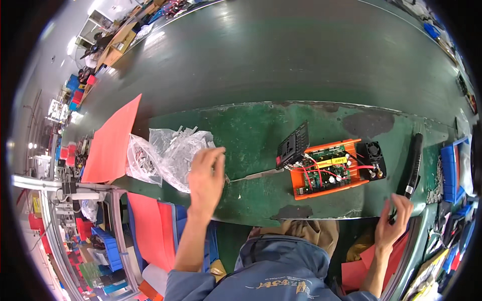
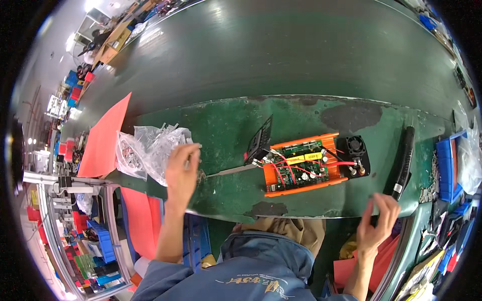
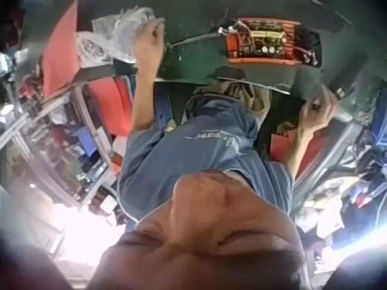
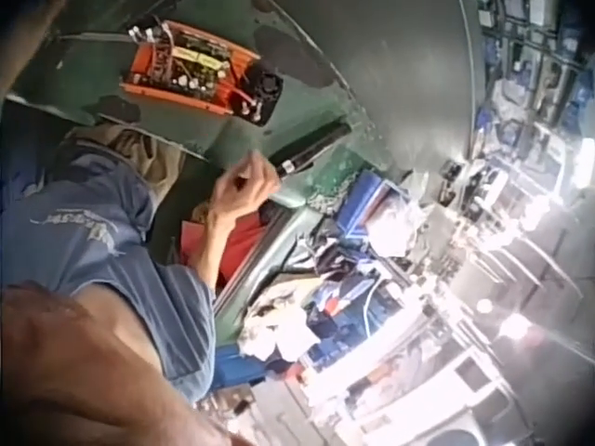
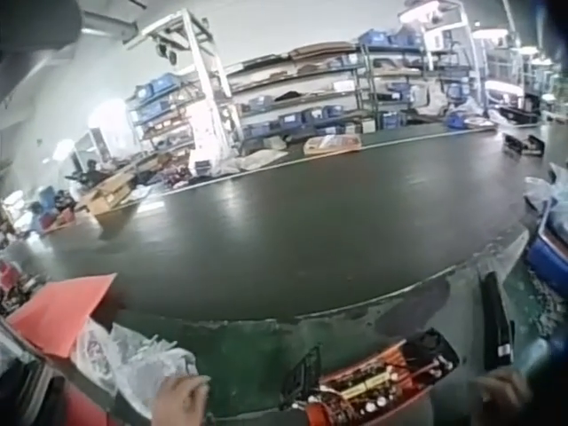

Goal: Assembling electronic circuit boards into housings by using a power screwdriver, connecting wires, and applying sealant.

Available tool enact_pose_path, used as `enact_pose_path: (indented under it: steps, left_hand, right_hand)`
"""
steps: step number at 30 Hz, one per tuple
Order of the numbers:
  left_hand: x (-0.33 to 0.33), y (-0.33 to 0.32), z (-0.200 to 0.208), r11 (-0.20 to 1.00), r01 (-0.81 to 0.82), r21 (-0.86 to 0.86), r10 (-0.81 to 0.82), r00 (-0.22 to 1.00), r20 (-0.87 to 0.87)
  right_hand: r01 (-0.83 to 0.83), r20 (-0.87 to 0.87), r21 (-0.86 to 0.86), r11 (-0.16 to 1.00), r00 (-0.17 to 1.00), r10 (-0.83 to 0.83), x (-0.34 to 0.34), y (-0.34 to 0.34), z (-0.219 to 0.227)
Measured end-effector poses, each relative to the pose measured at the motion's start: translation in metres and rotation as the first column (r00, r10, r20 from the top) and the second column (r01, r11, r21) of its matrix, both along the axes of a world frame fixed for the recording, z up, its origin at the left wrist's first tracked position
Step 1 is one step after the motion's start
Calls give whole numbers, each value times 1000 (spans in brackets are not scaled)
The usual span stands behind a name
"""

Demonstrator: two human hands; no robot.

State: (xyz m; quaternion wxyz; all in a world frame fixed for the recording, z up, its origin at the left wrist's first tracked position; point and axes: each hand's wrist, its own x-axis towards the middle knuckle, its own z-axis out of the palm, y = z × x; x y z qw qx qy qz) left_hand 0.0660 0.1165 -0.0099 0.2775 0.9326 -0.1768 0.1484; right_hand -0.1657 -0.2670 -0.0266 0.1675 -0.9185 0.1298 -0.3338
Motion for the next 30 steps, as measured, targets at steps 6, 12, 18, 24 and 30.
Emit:
enact_pose_path:
  steps: [6,12,18,24,30]
  left_hand:
    - [25,7,-9,999,12,-32,-17,984,-176]
    - [21,19,-7,995,66,78,-62,996,-61]
    - [3,11,3,992,-113,-62,110,993,-47]
    - [-60,-81,45,906,396,-149,-412,907,-93]
    - [-55,-125,45,792,576,-203,-611,748,-261]
  right_hand:
    - [461,-103,-57,885,879,-465,-14,-37,-1]
    - [444,-229,92,891,880,-415,-9,-40,-2]
    - [511,-529,460,726,815,-239,-86,14,26]
    - [342,-341,938,51,940,-15,-107,82,-13]
    - [365,-341,930,-44,901,269,-104,119,-13]
